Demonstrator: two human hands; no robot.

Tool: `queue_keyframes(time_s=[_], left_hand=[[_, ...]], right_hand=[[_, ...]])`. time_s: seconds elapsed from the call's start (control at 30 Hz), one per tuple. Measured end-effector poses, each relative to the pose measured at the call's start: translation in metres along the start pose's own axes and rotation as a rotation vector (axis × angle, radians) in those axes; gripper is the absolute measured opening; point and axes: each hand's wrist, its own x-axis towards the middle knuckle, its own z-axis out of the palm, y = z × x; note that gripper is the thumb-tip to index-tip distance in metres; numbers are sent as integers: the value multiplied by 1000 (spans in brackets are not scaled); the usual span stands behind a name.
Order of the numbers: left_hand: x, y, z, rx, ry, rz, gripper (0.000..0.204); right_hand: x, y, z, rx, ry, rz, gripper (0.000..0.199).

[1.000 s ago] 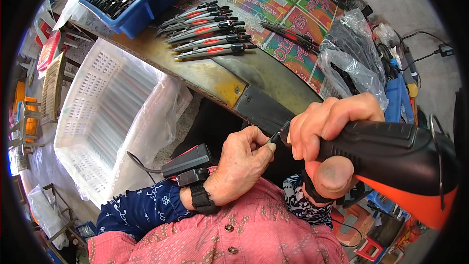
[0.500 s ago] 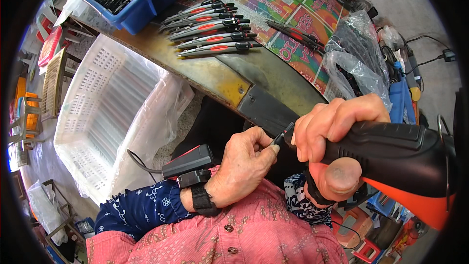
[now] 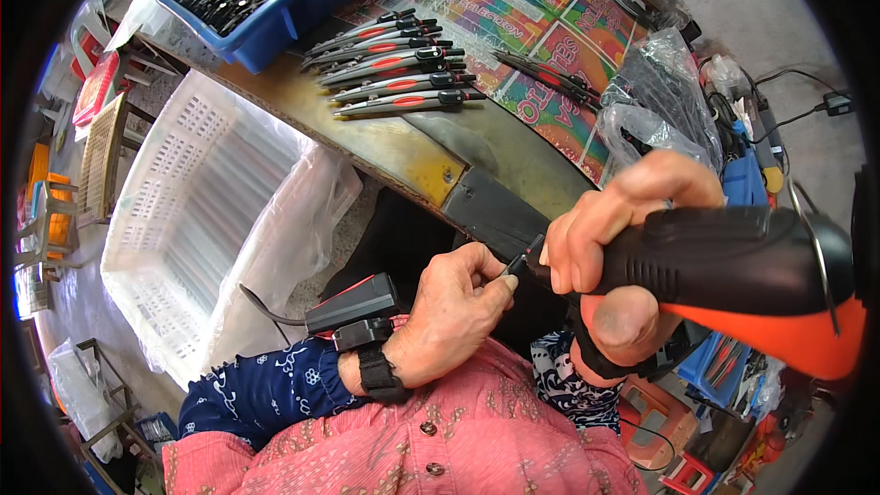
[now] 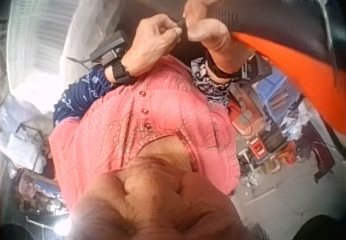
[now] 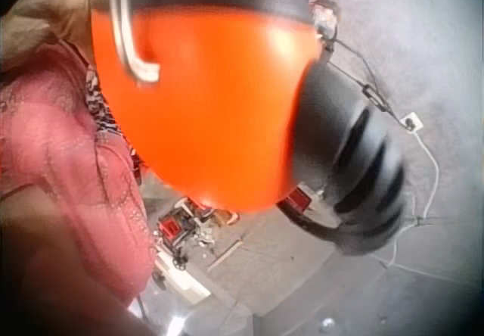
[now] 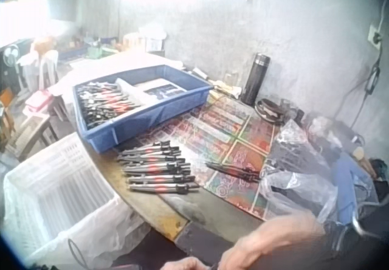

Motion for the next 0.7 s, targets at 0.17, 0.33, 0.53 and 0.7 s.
queue_keyframes(time_s=[0.17,0.33,0.53,0.7], left_hand=[[0,-4,0,-18,5,0,11],[0,-5,-1,-26,3,14,11],[1,-7,-1,-36,10,26,11],[0,-6,-1,-21,4,19,11]], right_hand=[[-1,1,-2,-191,-90,-53,49],[-10,3,7,-206,82,-14,47],[-10,5,19,-43,232,19,49],[-4,9,19,-12,249,-39,48]])
